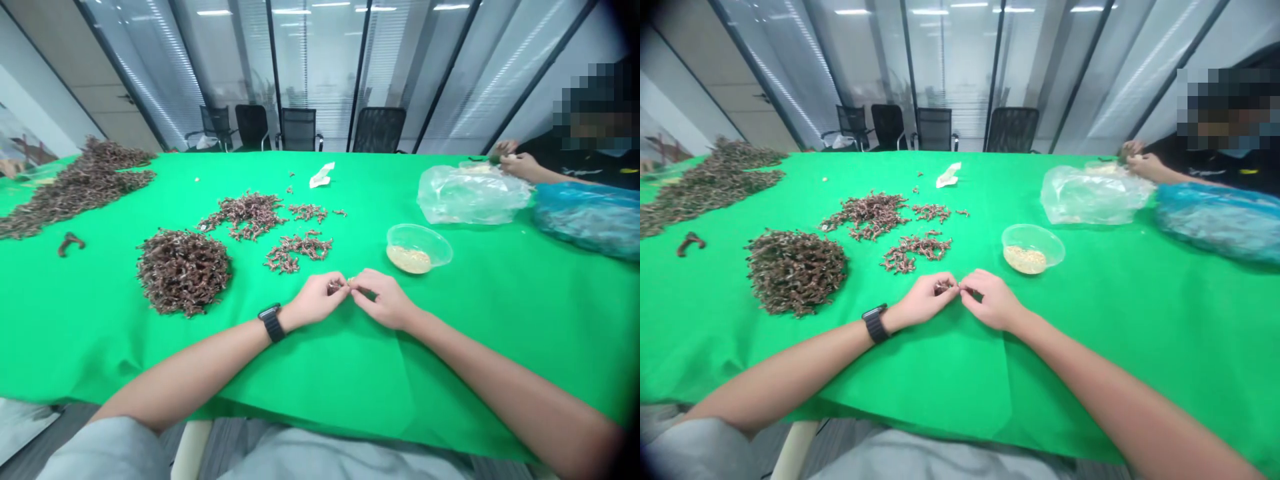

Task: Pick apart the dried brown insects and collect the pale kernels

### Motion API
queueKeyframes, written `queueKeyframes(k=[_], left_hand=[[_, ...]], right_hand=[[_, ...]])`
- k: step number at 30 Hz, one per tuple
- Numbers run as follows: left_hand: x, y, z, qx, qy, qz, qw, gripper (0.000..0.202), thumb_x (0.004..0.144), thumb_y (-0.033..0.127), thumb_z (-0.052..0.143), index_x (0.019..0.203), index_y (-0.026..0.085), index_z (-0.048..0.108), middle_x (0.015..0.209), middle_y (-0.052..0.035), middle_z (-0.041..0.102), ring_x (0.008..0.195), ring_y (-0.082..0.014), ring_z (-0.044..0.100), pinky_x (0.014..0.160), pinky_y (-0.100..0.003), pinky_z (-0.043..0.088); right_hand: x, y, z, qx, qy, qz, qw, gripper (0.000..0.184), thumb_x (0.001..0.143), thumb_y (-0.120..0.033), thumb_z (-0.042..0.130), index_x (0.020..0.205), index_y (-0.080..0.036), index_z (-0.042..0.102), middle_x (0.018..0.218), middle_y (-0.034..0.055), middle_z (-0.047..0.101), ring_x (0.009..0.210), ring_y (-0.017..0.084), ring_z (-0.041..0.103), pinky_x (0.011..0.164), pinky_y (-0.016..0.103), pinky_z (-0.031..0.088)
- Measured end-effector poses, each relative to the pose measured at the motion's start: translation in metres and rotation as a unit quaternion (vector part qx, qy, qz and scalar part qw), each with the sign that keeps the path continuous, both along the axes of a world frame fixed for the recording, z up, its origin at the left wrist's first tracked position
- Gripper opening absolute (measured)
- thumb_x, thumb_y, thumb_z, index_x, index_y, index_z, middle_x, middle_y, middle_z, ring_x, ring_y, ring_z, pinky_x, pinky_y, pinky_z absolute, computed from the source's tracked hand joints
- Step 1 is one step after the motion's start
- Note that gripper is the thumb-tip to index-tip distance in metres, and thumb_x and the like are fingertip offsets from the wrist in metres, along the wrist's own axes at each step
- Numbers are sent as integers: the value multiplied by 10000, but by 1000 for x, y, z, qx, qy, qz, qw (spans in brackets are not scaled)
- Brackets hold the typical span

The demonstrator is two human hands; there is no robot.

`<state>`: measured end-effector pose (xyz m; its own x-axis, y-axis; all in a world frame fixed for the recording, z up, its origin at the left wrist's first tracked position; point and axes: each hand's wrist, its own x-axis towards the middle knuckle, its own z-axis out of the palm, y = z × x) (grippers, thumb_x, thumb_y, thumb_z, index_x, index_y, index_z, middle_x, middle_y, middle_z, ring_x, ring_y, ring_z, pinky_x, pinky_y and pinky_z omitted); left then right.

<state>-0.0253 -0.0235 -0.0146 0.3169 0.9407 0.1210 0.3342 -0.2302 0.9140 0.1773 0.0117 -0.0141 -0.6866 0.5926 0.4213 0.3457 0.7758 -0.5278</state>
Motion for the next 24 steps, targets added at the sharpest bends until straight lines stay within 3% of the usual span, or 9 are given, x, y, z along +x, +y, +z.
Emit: queueKeyframes(k=[4, 9, 12, 15, 19, 24], left_hand=[[0, 0, 2, -23, -11, -13, 1000, 332, 930, 469, 593, 880, 146, 650, 699, 20, 571, 614, -104, 442, 579, -230, 330], [-2, 1, 3, -49, -41, 20, 998, 306, 908, 461, 634, 852, 165, 578, 649, 49, 469, 588, -96, 368, 544, -236, 270], [-5, 4, 3, -63, -125, 26, 990, 172, 879, 308, 619, 970, 178, 552, 733, 42, 500, 627, -98, 416, 580, -229, 326], [-7, 7, 5, -115, -191, 1, 975, 242, 866, 241, 567, 1095, 181, 515, 782, 32, 552, 592, -90, 445, 568, -233, 350], [-8, 9, 7, -136, -208, -54, 967, 363, 918, 346, 604, 1208, 158, 496, 943, -37, 661, 624, -96, 569, 605, -253, 426], [-10, 11, 5, -151, -187, -99, 966, 482, 923, 420, 662, 1287, 140, 515, 974, -66, 702, 624, -107, 622, 598, -258, 448]], right_hand=[[1, -1, 0, -3, 27, -4, 1000, 154, 918, -170, 558, 822, -199, 674, 753, 28, 684, 715, 174, 566, 758, 351, 453], [1, -2, 3, -9, 58, -69, 996, 166, 919, -218, 568, 792, -203, 673, 780, 43, 704, 736, 180, 601, 717, 328, 463], [3, -3, 6, -6, 74, -81, 994, 161, 906, -216, 570, 774, -202, 662, 761, 37, 692, 688, 164, 581, 683, 312, 455], [4, -4, 9, -4, 79, -89, 993, 172, 913, -218, 563, 766, -199, 650, 751, 32, 676, 670, 153, 562, 664, 299, 442], [4, -5, 10, -2, 86, -85, 993, 197, 938, -226, 551, 771, -194, 651, 753, 27, 666, 671, 142, 546, 667, 286, 426], [2, -5, 10, -10, 76, -86, 993, 216, 941, -251, 567, 750, -194, 649, 760, 16, 669, 669, 133, 529, 674, 276, 409]])
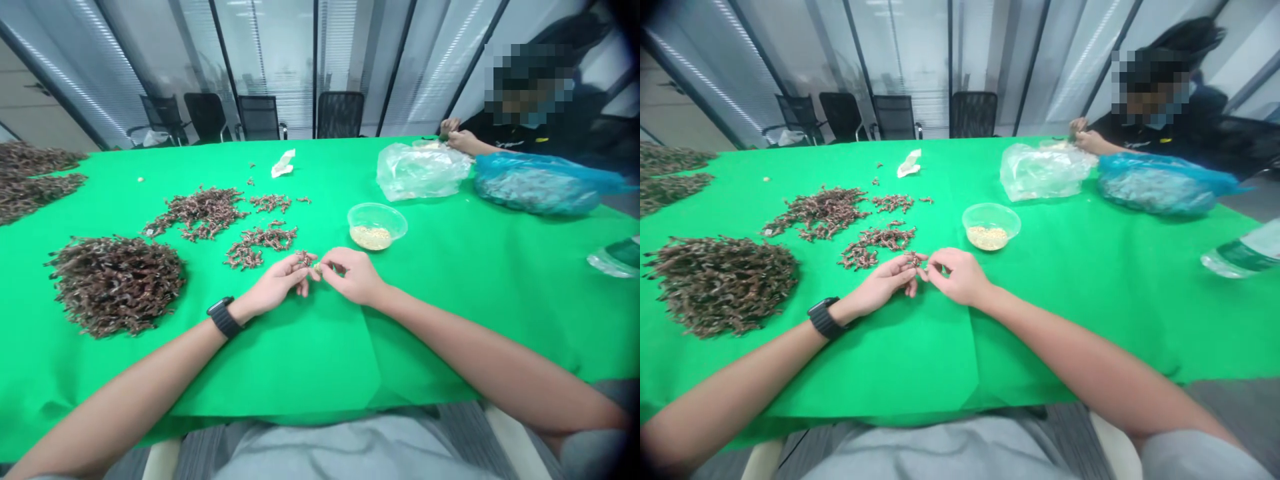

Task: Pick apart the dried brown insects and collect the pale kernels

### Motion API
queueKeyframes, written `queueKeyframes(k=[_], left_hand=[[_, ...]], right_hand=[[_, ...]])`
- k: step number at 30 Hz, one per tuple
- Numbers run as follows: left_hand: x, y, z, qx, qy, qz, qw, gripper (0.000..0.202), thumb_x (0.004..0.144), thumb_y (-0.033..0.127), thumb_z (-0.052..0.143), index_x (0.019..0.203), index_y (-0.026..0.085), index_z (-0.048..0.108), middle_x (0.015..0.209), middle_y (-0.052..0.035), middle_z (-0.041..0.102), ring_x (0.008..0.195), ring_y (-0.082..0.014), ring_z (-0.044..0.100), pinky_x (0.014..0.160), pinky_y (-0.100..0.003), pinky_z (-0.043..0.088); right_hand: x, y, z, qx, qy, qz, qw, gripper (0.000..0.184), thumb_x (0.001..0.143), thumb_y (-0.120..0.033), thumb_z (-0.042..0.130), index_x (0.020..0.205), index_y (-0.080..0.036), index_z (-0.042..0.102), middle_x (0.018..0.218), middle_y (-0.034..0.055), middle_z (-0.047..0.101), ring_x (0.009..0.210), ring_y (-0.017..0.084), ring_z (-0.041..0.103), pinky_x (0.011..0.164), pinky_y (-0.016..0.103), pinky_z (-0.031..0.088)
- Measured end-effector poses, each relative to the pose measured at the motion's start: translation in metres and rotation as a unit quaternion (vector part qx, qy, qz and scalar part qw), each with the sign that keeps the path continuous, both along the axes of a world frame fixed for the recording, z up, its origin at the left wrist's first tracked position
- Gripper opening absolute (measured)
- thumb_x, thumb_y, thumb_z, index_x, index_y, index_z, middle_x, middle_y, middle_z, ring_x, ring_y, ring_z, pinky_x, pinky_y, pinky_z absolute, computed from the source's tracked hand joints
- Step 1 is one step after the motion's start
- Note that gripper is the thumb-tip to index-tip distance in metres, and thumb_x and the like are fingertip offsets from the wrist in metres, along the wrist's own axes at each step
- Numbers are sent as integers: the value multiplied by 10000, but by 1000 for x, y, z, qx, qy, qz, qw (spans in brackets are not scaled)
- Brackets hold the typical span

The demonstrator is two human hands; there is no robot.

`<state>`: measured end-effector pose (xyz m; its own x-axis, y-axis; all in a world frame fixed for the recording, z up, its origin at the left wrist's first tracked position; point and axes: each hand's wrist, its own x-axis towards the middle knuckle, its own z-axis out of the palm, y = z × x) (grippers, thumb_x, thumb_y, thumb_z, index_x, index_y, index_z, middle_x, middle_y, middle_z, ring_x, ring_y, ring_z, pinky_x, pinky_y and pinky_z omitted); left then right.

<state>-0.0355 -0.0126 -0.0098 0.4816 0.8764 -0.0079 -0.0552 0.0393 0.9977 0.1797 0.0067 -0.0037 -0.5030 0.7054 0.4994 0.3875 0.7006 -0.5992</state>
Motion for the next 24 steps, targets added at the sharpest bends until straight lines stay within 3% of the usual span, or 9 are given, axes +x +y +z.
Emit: queueKeyframes(k=[9, 24], left_hand=[[1, -2, -4, 33, 74, -51, 995, 399, 985, 426, 583, 1267, 147, 542, 1016, -93, 723, 605, -90, 605, 552, -228, 410], [3, -3, -4, 67, 112, -65, 989, 394, 1001, 422, 546, 1279, 142, 541, 1018, -95, 710, 608, -90, 594, 540, -223, 400]], right_hand=[[0, 2, -1, -12, -19, -12, 1000, 245, 961, -236, 530, 755, -180, 649, 734, 7, 622, 656, 123, 497, 659, 268, 378], [-1, 1, -2, 1, -19, 3, 1000, 258, 960, -215, 556, 725, -170, 652, 719, 7, 625, 642, 112, 503, 646, 259, 359]])
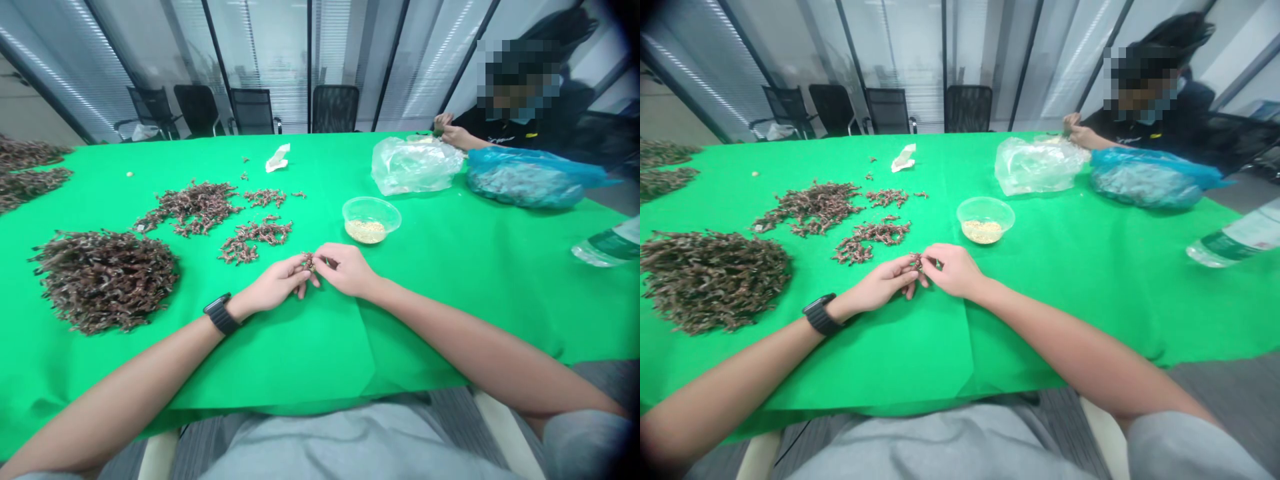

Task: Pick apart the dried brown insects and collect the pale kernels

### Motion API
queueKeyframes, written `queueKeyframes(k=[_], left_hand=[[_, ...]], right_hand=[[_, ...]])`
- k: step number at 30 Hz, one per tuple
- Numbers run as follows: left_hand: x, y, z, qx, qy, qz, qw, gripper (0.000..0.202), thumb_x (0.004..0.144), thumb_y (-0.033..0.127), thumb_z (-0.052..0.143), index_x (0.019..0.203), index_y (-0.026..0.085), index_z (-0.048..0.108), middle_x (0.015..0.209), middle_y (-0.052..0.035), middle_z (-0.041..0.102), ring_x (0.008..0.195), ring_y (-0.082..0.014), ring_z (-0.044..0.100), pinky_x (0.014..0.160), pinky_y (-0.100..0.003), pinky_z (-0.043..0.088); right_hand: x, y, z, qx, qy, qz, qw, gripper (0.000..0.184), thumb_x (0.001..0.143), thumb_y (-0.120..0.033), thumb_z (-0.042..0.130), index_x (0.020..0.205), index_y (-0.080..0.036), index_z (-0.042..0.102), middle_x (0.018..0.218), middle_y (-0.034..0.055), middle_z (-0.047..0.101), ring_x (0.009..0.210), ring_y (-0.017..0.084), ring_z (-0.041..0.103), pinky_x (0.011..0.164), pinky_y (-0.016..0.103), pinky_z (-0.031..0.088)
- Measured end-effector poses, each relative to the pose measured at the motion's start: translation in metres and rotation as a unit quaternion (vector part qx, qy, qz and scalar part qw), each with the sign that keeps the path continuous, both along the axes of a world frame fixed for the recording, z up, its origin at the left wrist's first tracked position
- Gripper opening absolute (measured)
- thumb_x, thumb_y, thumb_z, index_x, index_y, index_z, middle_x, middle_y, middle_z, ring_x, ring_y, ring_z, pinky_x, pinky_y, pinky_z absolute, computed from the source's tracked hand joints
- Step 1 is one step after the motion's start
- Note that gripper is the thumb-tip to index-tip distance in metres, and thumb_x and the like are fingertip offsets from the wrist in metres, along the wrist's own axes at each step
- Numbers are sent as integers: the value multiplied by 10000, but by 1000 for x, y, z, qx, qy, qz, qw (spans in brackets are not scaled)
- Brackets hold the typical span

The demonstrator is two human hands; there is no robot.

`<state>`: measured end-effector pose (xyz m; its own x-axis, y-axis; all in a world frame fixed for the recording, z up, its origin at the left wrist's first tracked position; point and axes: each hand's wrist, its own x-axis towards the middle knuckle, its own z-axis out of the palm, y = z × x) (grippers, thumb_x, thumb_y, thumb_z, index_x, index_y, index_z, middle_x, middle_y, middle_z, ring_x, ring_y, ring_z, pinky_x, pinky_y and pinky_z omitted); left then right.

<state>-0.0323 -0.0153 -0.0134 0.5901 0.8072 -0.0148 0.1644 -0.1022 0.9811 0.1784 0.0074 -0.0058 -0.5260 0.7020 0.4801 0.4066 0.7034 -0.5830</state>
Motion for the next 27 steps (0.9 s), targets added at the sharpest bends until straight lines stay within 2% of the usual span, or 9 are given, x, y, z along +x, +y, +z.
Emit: queueKeyframes(k=[10, 18, 27], left_hand=[[1, -3, 7, 48, 46, -15, 998, 300, 1025, 423, 488, 1032, 143, 593, 984, -60, 695, 610, -72, 555, 600, -227, 440], [-2, -3, 12, 45, 66, -28, 996, 309, 1044, 407, 434, 1116, 146, 583, 977, -57, 697, 630, -79, 566, 619, -228, 457], [-3, -2, 10, 36, 50, -38, 997, 299, 1039, 408, 451, 1123, 149, 575, 958, -59, 706, 628, -83, 573, 629, -226, 469]], right_hand=[[-1, -2, -1, 26, -7, 30, 999, 311, 954, -175, 550, 655, -178, 635, 711, 5, 610, 666, 120, 515, 688, 264, 375], [1, 0, -3, -18, -7, 31, 999, 229, 961, -220, 560, 760, -167, 655, 698, -5, 586, 626, 112, 486, 635, 257, 352], [2, 1, -3, 0, -20, 30, 999, 218, 966, -216, 544, 792, -160, 662, 741, 10, 603, 645, 114, 496, 640, 257, 353]])
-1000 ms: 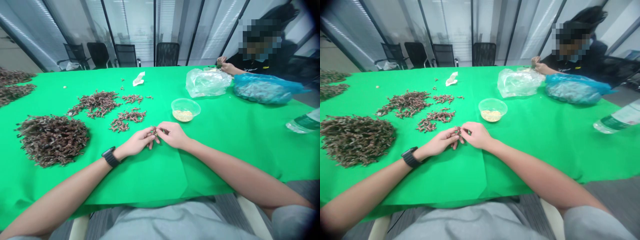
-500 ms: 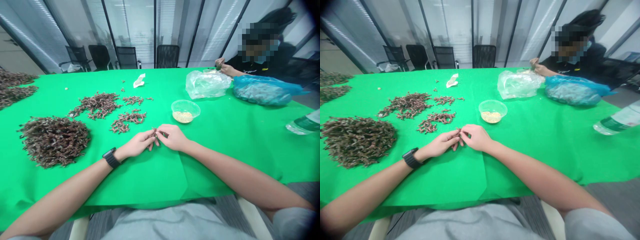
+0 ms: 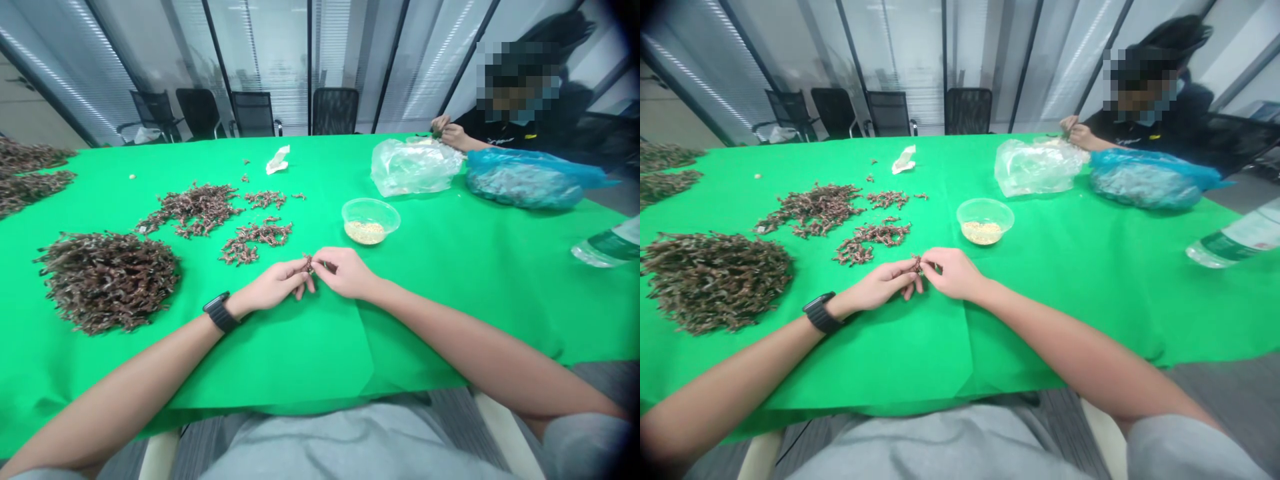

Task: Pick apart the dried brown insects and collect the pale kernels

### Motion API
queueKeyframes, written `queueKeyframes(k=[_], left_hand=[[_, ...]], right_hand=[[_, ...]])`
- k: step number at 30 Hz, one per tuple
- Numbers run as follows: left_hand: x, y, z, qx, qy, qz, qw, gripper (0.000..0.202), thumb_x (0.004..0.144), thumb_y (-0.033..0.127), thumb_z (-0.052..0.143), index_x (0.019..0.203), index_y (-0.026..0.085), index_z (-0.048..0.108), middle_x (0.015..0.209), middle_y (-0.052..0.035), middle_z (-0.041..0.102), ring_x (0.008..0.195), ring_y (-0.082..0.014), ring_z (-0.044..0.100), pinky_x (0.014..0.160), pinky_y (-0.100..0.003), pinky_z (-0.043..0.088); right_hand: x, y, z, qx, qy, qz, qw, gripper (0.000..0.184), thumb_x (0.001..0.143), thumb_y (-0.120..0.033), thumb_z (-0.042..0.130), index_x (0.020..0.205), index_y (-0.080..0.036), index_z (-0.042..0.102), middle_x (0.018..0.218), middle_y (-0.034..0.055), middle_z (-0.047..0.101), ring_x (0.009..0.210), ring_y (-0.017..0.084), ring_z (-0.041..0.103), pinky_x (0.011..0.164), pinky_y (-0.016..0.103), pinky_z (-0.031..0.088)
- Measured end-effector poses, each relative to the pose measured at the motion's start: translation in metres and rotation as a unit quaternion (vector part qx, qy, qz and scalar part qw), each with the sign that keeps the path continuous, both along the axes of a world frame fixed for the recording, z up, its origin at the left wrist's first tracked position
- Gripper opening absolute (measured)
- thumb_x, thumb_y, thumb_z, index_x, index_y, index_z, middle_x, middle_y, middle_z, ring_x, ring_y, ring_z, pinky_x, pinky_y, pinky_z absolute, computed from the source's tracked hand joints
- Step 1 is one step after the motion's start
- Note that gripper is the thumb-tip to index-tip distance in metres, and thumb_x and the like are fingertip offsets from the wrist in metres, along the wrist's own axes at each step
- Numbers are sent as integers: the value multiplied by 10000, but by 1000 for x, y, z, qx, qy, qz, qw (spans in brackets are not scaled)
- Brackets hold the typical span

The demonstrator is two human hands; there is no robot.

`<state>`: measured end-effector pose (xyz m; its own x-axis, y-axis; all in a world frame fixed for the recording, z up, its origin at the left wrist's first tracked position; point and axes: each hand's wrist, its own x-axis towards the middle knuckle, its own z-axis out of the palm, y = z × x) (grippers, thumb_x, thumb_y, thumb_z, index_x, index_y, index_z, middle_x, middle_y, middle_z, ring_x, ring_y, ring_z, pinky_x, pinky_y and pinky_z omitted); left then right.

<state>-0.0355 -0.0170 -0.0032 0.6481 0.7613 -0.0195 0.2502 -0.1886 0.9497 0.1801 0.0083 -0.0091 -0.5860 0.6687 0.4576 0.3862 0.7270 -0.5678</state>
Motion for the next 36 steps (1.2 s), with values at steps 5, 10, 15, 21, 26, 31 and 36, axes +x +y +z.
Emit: queueKeyframes(k=[5, 10, 15, 21, 26, 31, 36], left_hand=[[-1, 0, 0, 4, 5, 2, 1000, 304, 1039, 413, 442, 1130, 153, 571, 934, -53, 708, 626, -86, 576, 621, -224, 467], [1, -2, 2, 12, 10, 10, 1000, 318, 1034, 420, 445, 1148, 155, 579, 913, -45, 701, 626, -89, 573, 625, -231, 469], [1, -1, 2, 2, 10, 10, 1000, 318, 1037, 422, 438, 1156, 156, 565, 916, -51, 699, 635, -96, 579, 611, -226, 454], [2, -3, 1, 16, 17, 13, 1000, 315, 1041, 429, 429, 1134, 159, 560, 908, -43, 693, 636, -98, 573, 637, -230, 467], [4, -7, 4, 84, 62, 24, 994, 307, 1051, 410, 407, 1042, 165, 591, 864, -16, 674, 637, -91, 558, 661, -224, 464], [6, -9, 7, 114, 80, 24, 990, 302, 1052, 399, 403, 1101, 172, 596, 877, -16, 681, 631, -93, 562, 670, -227, 470], [5, -8, 8, 61, 43, 22, 997, 317, 1044, 429, 422, 1080, 165, 594, 895, -33, 695, 635, -97, 564, 654, -229, 473]], right_hand=[[1, 3, -2, -29, 5, 3, 1000, 214, 966, -250, 563, 816, -163, 689, 709, -1, 613, 630, 110, 501, 629, 252, 352], [1, 4, 0, -60, 7, -1, 998, 228, 965, -275, 566, 815, -164, 696, 687, -5, 623, 614, 109, 501, 616, 254, 352], [2, 3, 4, -78, 16, -28, 996, 142, 914, -275, 628, 845, -165, 687, 731, 5, 647, 614, 111, 501, 606, 253, 368], [-1, 1, 4, -126, 74, -27, 989, 102, 872, -249, 638, 817, -165, 657, 712, 3, 626, 646, 117, 521, 613, 248, 399], [-7, 1, 1, -297, 154, -32, 942, 206, 839, -346, 680, 761, -164, 622, 639, -24, 573, 558, 90, 462, 521, 234, 369], [-7, 2, 1, -463, 200, -21, 863, 339, 767, -471, 766, 757, -166, 619, 544, -65, 475, 449, 69, 373, 403, 218, 290], [-5, 4, 3, -335, 175, -19, 926, 290, 804, -433, 745, 818, -161, 646, 672, -8, 619, 543, 86, 477, 514, 233, 388]])
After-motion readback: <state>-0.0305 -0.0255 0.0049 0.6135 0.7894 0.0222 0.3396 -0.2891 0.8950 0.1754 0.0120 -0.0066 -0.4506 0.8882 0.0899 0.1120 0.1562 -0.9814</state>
